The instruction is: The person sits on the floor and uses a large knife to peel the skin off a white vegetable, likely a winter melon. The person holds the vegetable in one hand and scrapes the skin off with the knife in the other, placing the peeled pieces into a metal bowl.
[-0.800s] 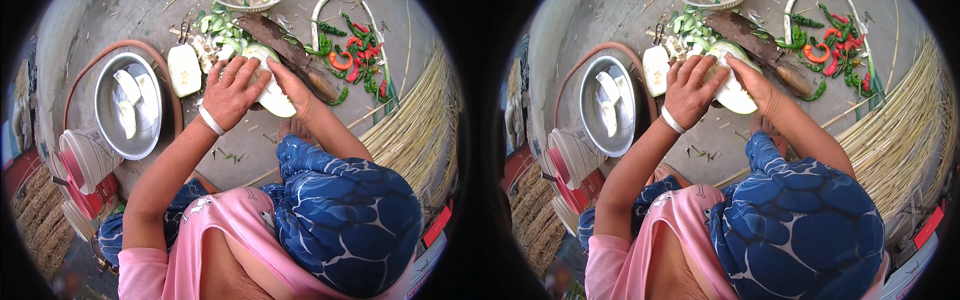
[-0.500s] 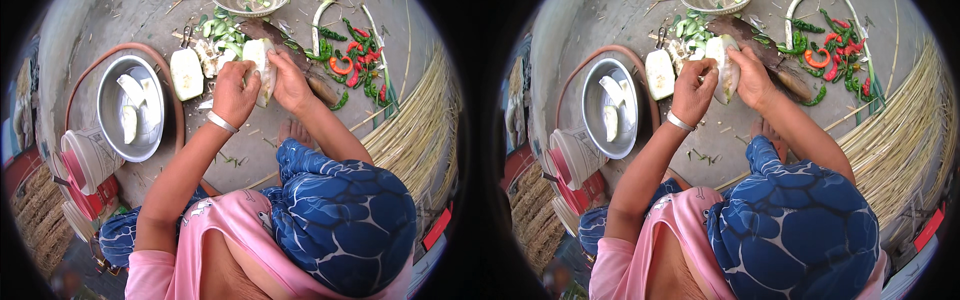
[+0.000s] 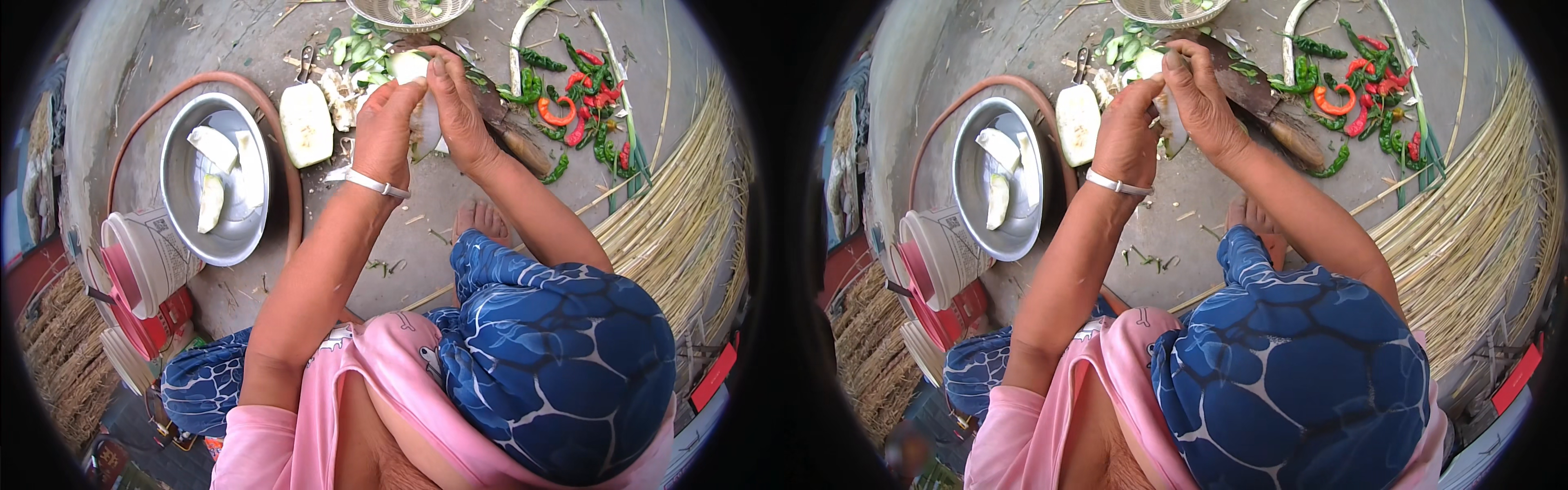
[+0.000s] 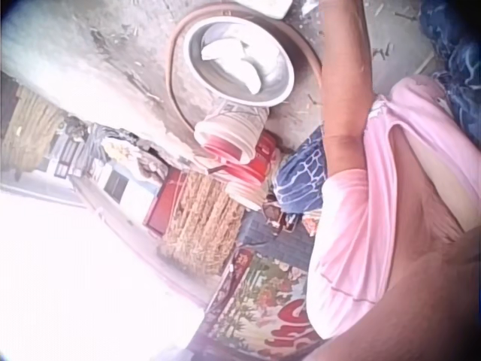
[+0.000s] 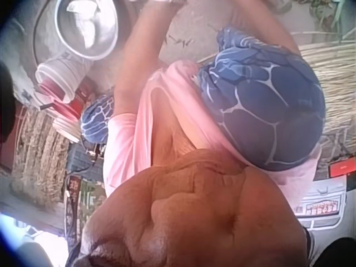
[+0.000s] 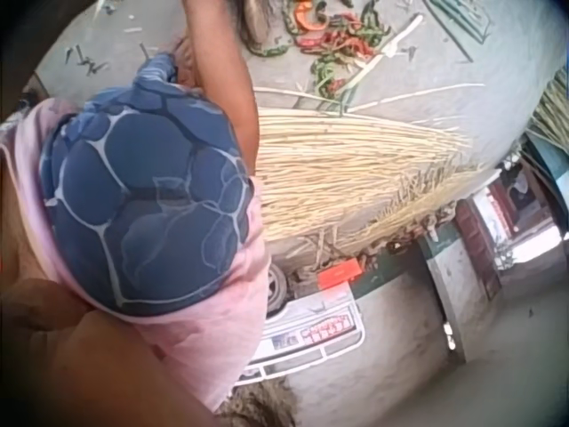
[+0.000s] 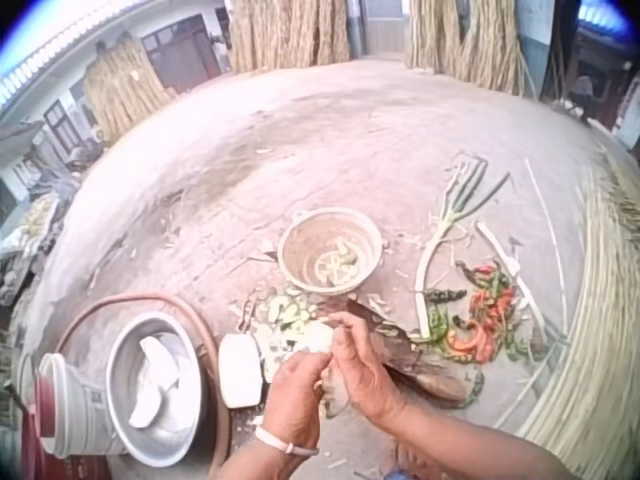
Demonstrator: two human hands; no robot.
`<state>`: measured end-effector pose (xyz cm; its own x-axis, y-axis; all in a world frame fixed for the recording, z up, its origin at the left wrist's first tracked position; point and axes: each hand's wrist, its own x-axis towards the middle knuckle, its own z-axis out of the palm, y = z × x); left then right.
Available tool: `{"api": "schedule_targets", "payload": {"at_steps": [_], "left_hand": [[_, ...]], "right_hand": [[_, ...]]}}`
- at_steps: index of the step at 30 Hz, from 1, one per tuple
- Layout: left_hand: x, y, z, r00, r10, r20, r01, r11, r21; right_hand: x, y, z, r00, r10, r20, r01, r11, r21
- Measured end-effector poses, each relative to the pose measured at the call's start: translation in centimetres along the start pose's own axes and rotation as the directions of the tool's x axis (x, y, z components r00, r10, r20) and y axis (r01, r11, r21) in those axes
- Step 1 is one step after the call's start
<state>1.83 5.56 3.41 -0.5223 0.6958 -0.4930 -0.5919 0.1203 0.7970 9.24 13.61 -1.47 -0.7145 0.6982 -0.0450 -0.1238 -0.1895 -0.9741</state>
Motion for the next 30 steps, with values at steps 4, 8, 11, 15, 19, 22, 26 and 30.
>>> {"api": "schedule_targets", "payload": {"at_steps": [4,8,11,15,19,22,26,30], "left_hand": [[1.0,1.0,-0.5,0.999,-0.018,0.028,0.021,0.995,-0.093],[1.6,0.7,-0.3,0.999,0.036,0.006,-0.034,0.988,-0.153],[1.8,0.4,-0.6,0.999,0.021,-0.044,-0.029,0.982,-0.188],[2.3,-0.4,-0.8,0.991,0.055,-0.119,-0.076,0.981,-0.179],[2.1,-1.1,-1.1,0.982,0.102,-0.157,-0.113,0.992,-0.062],[2.0,-1.1,-1.4,0.981,0.133,-0.142,-0.115,0.985,0.126],[1.2,-1.3,-1.3,0.983,0.136,-0.121,-0.111,0.975,0.195],[1.5,-1.2,-1.5,0.986,0.123,-0.111,-0.113,0.989,0.095]], "right_hand": [[1.4,0.1,-0.1,0.989,-0.15,0.015,0.15,0.975,-0.163],[1.8,0.0,1.1,0.965,-0.263,0.002,0.252,0.924,-0.288],[1.8,0.7,1.9,0.974,-0.224,-0.028,0.207,0.935,-0.287],[1.8,1.1,2.5,0.992,-0.114,-0.059,0.101,0.978,-0.185],[2.2,1.0,2.5,0.996,0.036,-0.084,-0.038,0.999,-0.026],[2.2,0.4,2.2,0.995,0.035,-0.092,-0.033,0.999,0.029],[2.8,0.8,1.7,0.994,0.088,-0.059,-0.082,0.992,0.1],[3.2,1.0,2.1,0.994,0.08,-0.075,-0.068,0.987,0.145]]}}
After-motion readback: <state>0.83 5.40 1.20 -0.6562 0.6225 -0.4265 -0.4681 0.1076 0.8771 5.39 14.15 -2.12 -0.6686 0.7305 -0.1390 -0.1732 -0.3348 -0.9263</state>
